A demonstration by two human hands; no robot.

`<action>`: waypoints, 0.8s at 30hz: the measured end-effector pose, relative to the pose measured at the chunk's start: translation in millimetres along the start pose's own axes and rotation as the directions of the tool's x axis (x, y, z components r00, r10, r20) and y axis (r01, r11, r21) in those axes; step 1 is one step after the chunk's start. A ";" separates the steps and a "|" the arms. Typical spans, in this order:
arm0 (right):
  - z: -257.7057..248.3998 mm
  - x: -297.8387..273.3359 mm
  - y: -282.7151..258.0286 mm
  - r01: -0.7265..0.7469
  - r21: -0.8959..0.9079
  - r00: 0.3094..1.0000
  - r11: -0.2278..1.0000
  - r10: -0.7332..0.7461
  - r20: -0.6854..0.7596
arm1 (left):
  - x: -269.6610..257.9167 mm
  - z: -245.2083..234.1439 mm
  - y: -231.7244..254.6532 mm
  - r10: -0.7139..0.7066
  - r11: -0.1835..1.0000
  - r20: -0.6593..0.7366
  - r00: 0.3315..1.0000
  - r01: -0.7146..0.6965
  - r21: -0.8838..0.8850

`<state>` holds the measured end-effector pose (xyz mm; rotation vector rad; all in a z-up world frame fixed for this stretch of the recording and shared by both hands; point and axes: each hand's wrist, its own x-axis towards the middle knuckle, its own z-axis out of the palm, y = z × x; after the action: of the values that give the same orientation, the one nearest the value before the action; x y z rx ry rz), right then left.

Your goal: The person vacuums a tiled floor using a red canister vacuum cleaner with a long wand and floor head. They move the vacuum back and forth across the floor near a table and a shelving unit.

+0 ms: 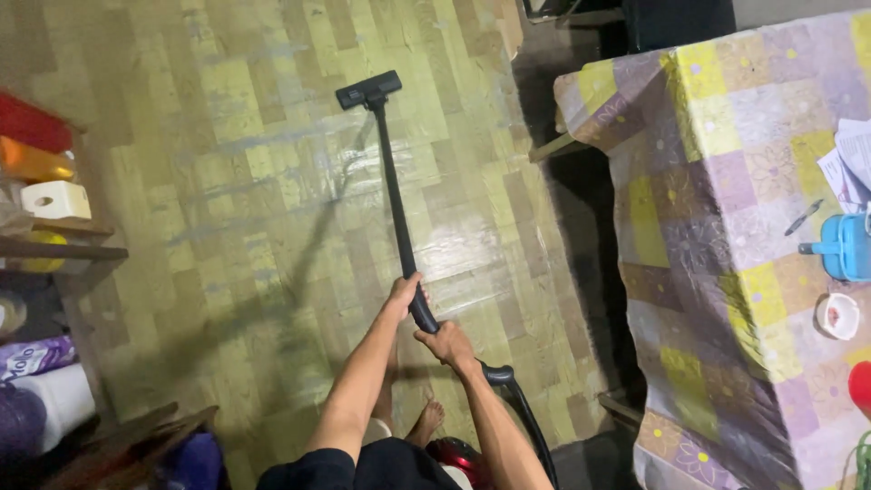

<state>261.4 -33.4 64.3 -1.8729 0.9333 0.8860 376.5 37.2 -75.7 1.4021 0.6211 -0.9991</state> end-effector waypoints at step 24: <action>54.9 -179.3 182.4 -0.104 -0.230 0.995 0.968 0.103 -0.017 | -202.3 19.2 -177.5 -0.208 0.927 0.193 0.959 0.256 -0.273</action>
<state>8.9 -5.0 126.9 -2.0376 0.9730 1.0930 123.8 79.0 9.2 0.9883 0.7942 -1.1419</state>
